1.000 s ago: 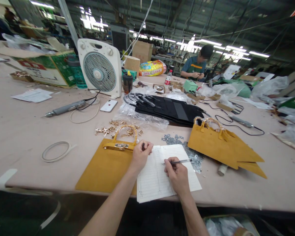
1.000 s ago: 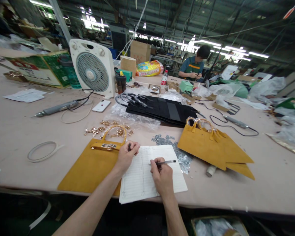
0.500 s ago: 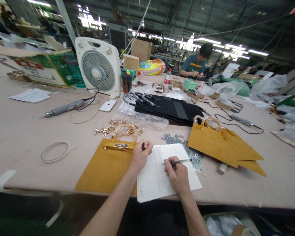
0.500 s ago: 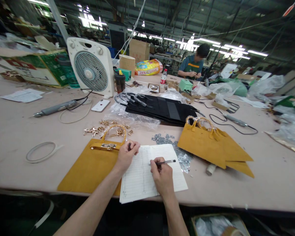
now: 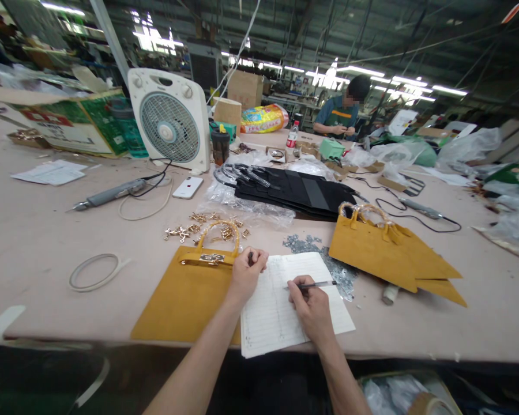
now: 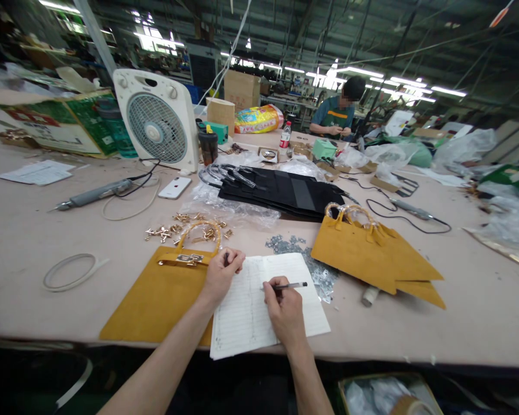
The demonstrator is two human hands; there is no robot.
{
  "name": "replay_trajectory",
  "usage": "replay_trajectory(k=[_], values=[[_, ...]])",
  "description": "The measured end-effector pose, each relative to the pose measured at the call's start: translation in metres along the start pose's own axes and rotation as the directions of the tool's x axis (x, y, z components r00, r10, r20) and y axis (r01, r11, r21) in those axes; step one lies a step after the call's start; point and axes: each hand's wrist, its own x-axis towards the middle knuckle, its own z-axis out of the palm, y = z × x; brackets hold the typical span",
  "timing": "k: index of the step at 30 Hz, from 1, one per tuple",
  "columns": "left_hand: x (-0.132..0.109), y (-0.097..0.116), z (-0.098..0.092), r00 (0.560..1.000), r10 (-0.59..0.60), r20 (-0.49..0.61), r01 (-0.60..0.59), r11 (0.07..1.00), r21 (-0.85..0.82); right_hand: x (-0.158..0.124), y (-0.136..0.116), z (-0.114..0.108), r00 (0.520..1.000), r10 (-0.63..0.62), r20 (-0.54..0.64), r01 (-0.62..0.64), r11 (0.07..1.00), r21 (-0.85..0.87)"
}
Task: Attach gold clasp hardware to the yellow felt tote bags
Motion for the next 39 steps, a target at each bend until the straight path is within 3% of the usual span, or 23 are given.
replay_trajectory(k=[9,14,24,39], values=[[0.000,0.000,0.000,1.000,-0.005,-0.008,0.005,1.000,-0.004,-0.002,0.005,0.000,0.998,-0.008,-0.059,0.008,1.000,0.005],[0.001,-0.002,0.000,1.000,-0.012,-0.026,0.011,0.999,-0.034,-0.001,0.004,0.000,1.000,-0.005,-0.008,0.005,0.999,0.040],[0.007,-0.012,-0.007,0.998,-0.027,-0.053,0.019,0.991,-0.133,0.000,0.005,0.000,1.000,0.009,-0.021,-0.010,1.000,-0.017],[0.007,-0.010,-0.004,0.999,-0.032,-0.039,0.026,0.988,-0.153,0.002,0.005,0.001,1.000,-0.001,0.001,0.001,0.999,-0.048]])
